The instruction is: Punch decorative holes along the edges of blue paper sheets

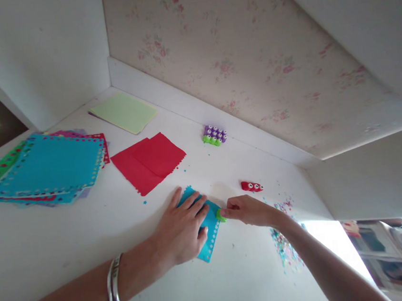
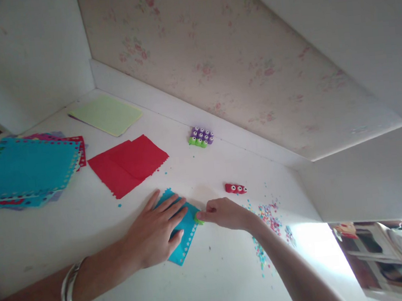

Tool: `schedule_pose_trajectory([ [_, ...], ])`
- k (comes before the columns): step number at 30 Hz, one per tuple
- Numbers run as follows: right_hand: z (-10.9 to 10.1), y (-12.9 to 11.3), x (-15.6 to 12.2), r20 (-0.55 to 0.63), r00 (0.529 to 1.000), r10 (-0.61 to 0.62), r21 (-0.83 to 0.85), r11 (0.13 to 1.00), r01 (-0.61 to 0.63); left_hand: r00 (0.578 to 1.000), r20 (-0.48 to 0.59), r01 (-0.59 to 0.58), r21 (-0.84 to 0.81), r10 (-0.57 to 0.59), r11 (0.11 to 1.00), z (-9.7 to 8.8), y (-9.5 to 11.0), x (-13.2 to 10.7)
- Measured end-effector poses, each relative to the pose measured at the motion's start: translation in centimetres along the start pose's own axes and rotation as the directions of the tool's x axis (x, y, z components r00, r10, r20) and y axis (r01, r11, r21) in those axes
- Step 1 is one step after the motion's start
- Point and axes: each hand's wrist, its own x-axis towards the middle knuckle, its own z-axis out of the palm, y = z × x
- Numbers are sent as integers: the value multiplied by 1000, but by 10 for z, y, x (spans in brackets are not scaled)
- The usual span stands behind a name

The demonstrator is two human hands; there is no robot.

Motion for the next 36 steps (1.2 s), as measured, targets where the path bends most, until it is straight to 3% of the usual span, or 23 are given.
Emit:
schedule_pose_trajectory([
  [3, -3, 2, 5, 80, 996, 41, -36, 999, -39, 1000, -9, -8, -5, 8, 1000, 0, 0, 0],
  [8, -3, 8, 11, 207, 974, 94, 77, 991, -112, 1000, -9, -6, -6, 6, 1000, 0, -1, 0],
  [16, 1, 4, 7, 204, 975, 88, 52, 994, -101, 1000, -9, -20, -14, 20, 1000, 2, -4, 0],
  [29, 4, 5, 6, 223, 975, 19, 188, 980, -62, 999, 39, -14, -9, 15, 1000, -2, -4, 3],
  [33, 3, 4, 7, 250, 968, -21, 198, 980, -31, 1000, 4, -30, -78, 31, 996, -7, 3, 17],
  [36, 2, 4, 9, 262, 964, -42, 207, 978, -14, 992, 18, -119, -165, 123, 979, -4, 13, 37],
])
